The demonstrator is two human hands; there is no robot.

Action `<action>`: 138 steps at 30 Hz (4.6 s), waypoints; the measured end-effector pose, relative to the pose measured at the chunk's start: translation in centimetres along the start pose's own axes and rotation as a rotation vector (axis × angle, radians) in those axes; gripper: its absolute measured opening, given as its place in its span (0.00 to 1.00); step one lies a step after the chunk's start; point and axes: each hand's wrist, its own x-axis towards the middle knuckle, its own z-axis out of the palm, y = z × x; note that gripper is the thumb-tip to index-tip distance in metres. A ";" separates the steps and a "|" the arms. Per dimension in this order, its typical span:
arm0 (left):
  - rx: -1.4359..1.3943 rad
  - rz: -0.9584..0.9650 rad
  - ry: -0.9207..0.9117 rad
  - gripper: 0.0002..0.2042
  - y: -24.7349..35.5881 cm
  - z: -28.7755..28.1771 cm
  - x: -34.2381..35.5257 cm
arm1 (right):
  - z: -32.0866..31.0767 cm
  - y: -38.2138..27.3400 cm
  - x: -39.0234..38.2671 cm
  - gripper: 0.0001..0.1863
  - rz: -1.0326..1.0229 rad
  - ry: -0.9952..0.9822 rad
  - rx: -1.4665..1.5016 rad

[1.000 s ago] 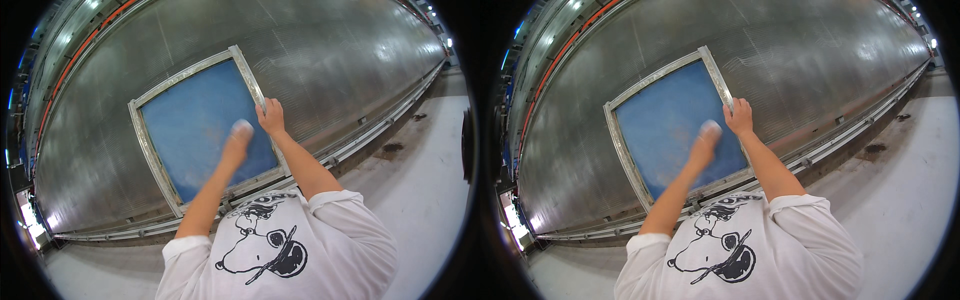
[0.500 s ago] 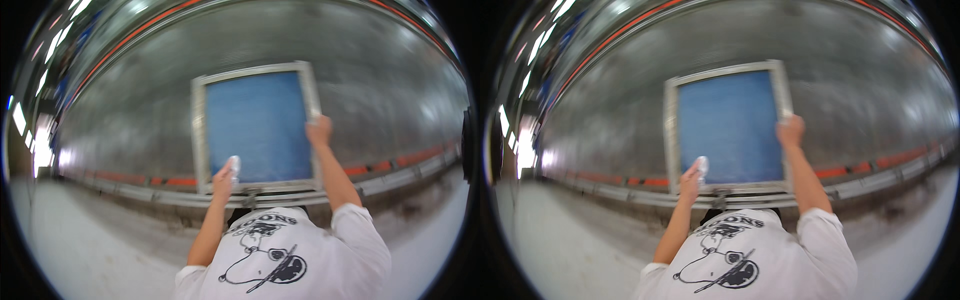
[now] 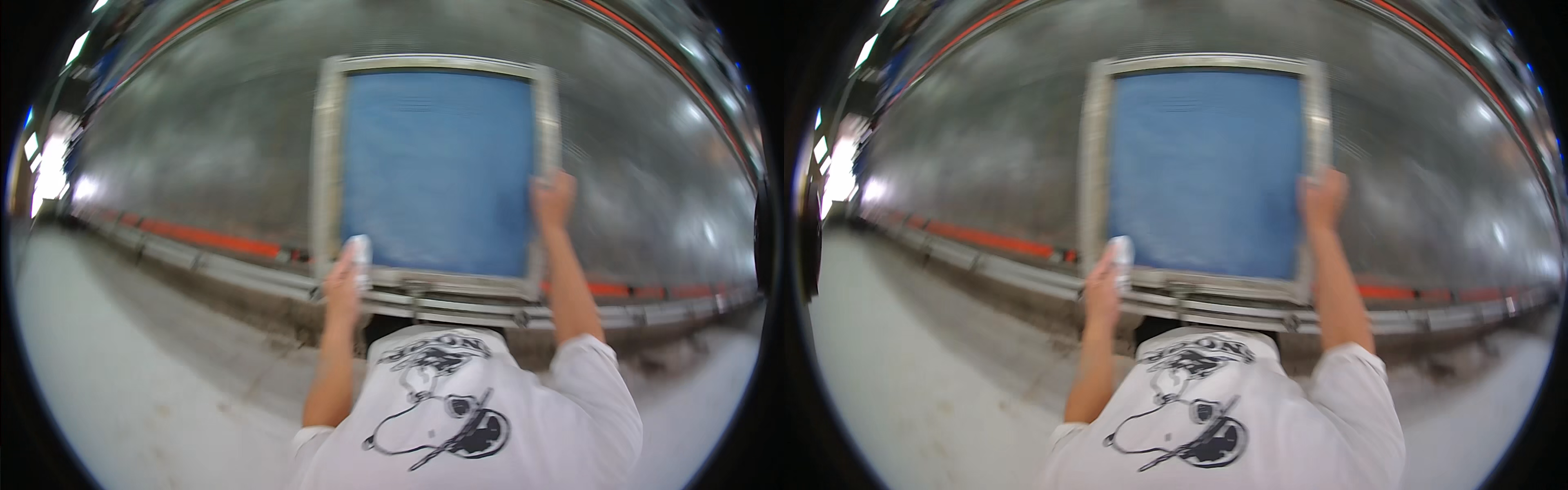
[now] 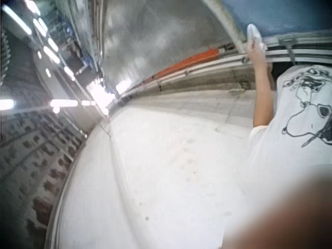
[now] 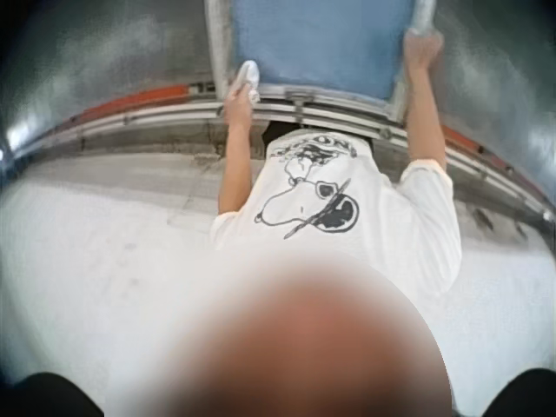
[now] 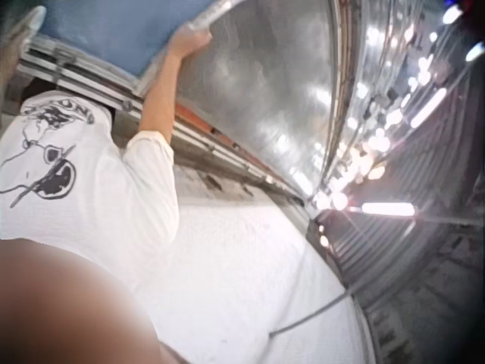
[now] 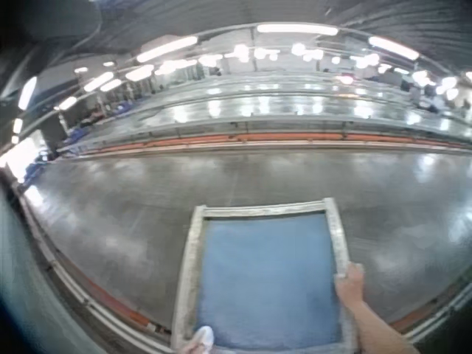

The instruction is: The person wipes a rectangular blue screen with a white cloth, moving in circular and sweeping motions across the surface. The person repositions the screen on a metal workbench and continues wiping until the end of the clip.

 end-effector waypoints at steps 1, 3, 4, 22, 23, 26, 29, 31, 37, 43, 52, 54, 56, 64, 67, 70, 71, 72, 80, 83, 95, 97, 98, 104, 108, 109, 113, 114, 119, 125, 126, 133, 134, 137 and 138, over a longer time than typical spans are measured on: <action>0.007 0.015 0.000 0.24 0.1 -1.7 1.0 | 1.7 -1.1 -1.1 0.18 -0.011 0.022 0.064; 0.035 0.011 0.001 0.24 1.5 -4.9 2.4 | 5.7 -3.5 -2.8 0.22 0.012 0.004 0.067; 0.062 0.100 -0.074 0.23 1.7 -6.3 3.4 | 7.2 -4.3 -3.8 0.25 -0.025 0.074 0.091; 0.997 0.977 -0.634 0.27 -2.1 1.5 12.4 | 8.0 -6.9 -5.5 0.27 0.125 -0.044 0.023; 1.004 0.967 -0.585 0.26 -1.7 1.8 14.7 | 7.8 -6.6 -5.4 0.27 0.137 -0.058 0.022; 1.037 0.939 -0.300 0.24 0.6 3.9 22.1 | 7.7 -7.2 -4.8 0.28 0.170 -0.084 0.006; 1.071 0.801 -0.094 0.23 0.4 7.3 23.8 | 7.5 -7.1 -5.3 0.28 0.192 -0.117 -0.021; 1.004 0.814 -0.280 0.24 -1.8 9.8 21.4 | 7.5 -7.5 -5.2 0.29 0.184 -0.141 -0.036; 1.121 0.835 -0.384 0.22 2.9 3.7 26.5 | 7.6 -6.6 -5.2 0.29 0.199 -0.105 -0.041; 1.125 0.762 -0.041 0.23 5.9 8.2 35.4 | 7.0 -8.2 -4.5 0.29 0.205 -0.148 -0.006; 1.219 0.804 0.133 0.24 4.1 10.6 33.3 | 7.4 -7.8 -4.3 0.29 0.193 -0.101 0.020; 1.174 0.925 -0.254 0.23 4.1 12.2 32.4 | 7.2 -7.5 -4.6 0.29 0.198 -0.096 0.015; 1.098 1.032 -0.647 0.23 4.7 14.3 31.2 | 7.1 -7.4 -4.5 0.28 0.205 -0.097 0.016; 1.000 1.096 -0.706 0.23 4.4 20.3 31.7 | 7.0 -7.9 -4.1 0.27 0.211 -0.077 0.018; 1.023 1.147 -0.551 0.24 4.7 22.4 31.8 | 7.2 -7.6 -4.3 0.28 0.220 -0.086 0.018; 1.016 1.203 -0.937 0.24 4.5 22.5 29.9 | 7.0 -7.4 -4.3 0.28 0.220 -0.095 0.039; 1.037 1.160 -0.813 0.23 5.2 22.6 31.7 | 7.0 -7.7 -4.2 0.28 0.218 -0.097 0.051; 1.050 1.108 -0.703 0.23 4.9 22.5 32.4 | 7.0 -7.7 -4.3 0.28 0.222 -0.094 0.046; 0.912 1.007 -1.441 0.24 0.1 14.9 21.0 | 7.2 -7.3 -4.8 0.28 0.244 -0.090 0.032; 1.114 1.074 -1.018 0.25 2.7 15.3 26.2 | 7.2 -7.2 -4.9 0.28 0.227 -0.049 0.030; 0.867 1.062 -1.056 0.27 -2.8 12.1 14.0 | 7.2 -6.4 -4.1 0.25 0.235 -0.034 0.068; 0.944 1.002 -0.565 0.27 -0.3 10.5 16.2 | 6.9 -6.3 -4.0 0.26 0.184 -0.015 0.039; 0.983 0.936 -0.408 0.26 -1.5 8.3 16.6 | 7.2 -7.0 -4.1 0.27 0.167 -0.024 0.043; 0.726 0.593 -0.531 0.18 -3.9 3.5 10.7 | 8.5 -4.3 -5.1 0.28 0.107 -0.196 0.009; 0.471 0.279 -0.313 0.18 0.7 -0.3 6.1 | 6.3 -4.6 -3.1 0.30 0.036 -0.074 -0.004; 0.398 0.257 -0.273 0.19 0.2 -2.4 5.5 | 4.6 -5.6 -3.1 0.30 0.042 -0.105 -0.002; -0.051 -0.048 -0.138 0.18 1.9 -7.6 4.7 | 3.0 -8.5 -2.6 0.27 -0.006 -0.032 0.055; -0.047 -0.020 -0.103 0.18 1.9 -8.1 4.9 | 3.0 -9.2 -2.7 0.27 -0.002 -0.036 0.061; -0.104 0.034 0.000 0.19 3.3 -8.7 6.7 | 3.8 -12.4 -3.4 0.19 0.089 0.050 0.155; 0.004 0.124 0.049 0.20 4.1 -13.4 9.2 | 7.6 -14.9 -4.9 0.29 0.110 -0.044 0.149; 0.068 0.138 0.043 0.19 4.7 -14.5 9.8 | 7.9 -15.4 -5.5 0.29 0.115 -0.023 0.159; 0.358 0.246 0.010 0.20 7.3 -12.9 12.6 | 8.4 -15.9 -5.9 0.29 0.142 -0.020 0.134; 0.469 0.373 -0.015 0.20 7.3 -12.0 13.0 | 8.3 -15.6 -5.7 0.29 0.147 -0.026 0.118; 0.775 0.712 -0.095 0.22 5.9 -9.4 15.2 | 8.6 -16.5 -5.3 0.29 0.164 -0.017 0.046; 0.858 0.767 -0.151 0.23 4.5 -8.4 15.9 | 8.6 -16.6 -5.3 0.29 0.162 -0.021 0.036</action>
